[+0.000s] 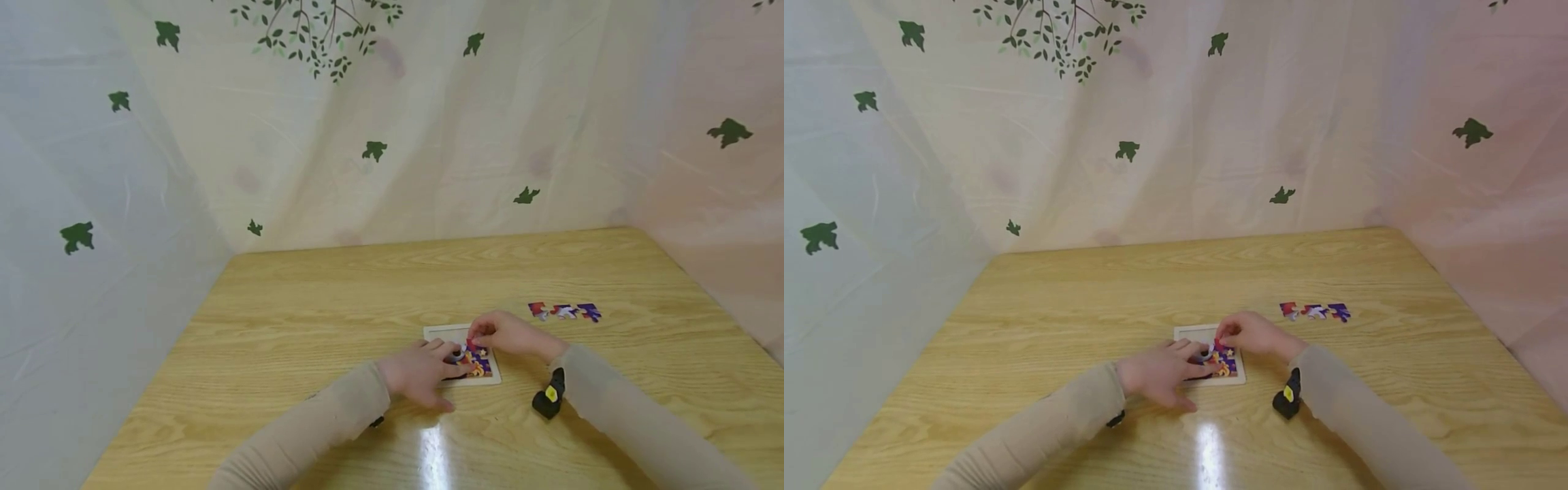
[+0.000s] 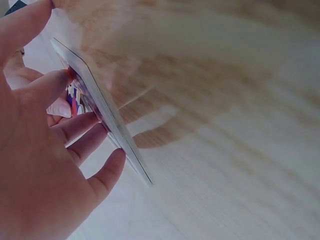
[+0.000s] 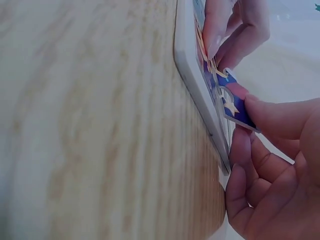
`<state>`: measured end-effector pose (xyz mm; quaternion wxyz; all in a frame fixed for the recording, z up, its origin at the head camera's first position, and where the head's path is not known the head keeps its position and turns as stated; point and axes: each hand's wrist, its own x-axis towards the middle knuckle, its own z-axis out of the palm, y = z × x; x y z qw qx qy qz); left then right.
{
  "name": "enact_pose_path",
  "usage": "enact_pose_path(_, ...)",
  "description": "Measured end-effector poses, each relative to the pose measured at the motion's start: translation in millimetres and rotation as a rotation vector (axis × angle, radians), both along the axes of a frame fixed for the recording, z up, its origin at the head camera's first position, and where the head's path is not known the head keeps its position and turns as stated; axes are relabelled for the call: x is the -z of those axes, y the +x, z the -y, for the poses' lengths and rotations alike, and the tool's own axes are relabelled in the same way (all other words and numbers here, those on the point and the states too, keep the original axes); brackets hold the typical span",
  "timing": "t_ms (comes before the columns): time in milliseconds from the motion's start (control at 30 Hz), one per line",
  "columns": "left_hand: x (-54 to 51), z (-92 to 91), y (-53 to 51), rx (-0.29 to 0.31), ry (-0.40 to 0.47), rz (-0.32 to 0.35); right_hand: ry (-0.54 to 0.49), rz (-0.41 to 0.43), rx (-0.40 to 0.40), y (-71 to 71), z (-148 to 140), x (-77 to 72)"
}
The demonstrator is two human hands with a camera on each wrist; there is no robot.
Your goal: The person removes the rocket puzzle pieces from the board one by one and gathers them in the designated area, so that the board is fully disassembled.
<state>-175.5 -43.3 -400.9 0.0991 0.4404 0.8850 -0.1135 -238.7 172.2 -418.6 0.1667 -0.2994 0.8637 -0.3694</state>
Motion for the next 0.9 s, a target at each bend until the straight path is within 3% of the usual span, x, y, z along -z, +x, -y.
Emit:
enact_pose_path(200, -1.3, 0.4, 1.6, -0.002, -0.008, 0.001, -0.021, 0.006, 0.028, 1.0, -6.2, -1.0)
enact_pose_path(467, -0.3, 0.0, 1.1, -0.004, -0.022, -0.005, -0.025, -0.050, 0.097, 3.1, -17.4, -9.0)
enact_pose_path(900, 0.2, 0.7, 2.0, -0.005, -0.028, 0.003, -0.072, 0.036, 0.198, 0.2, -43.3, -13.5)
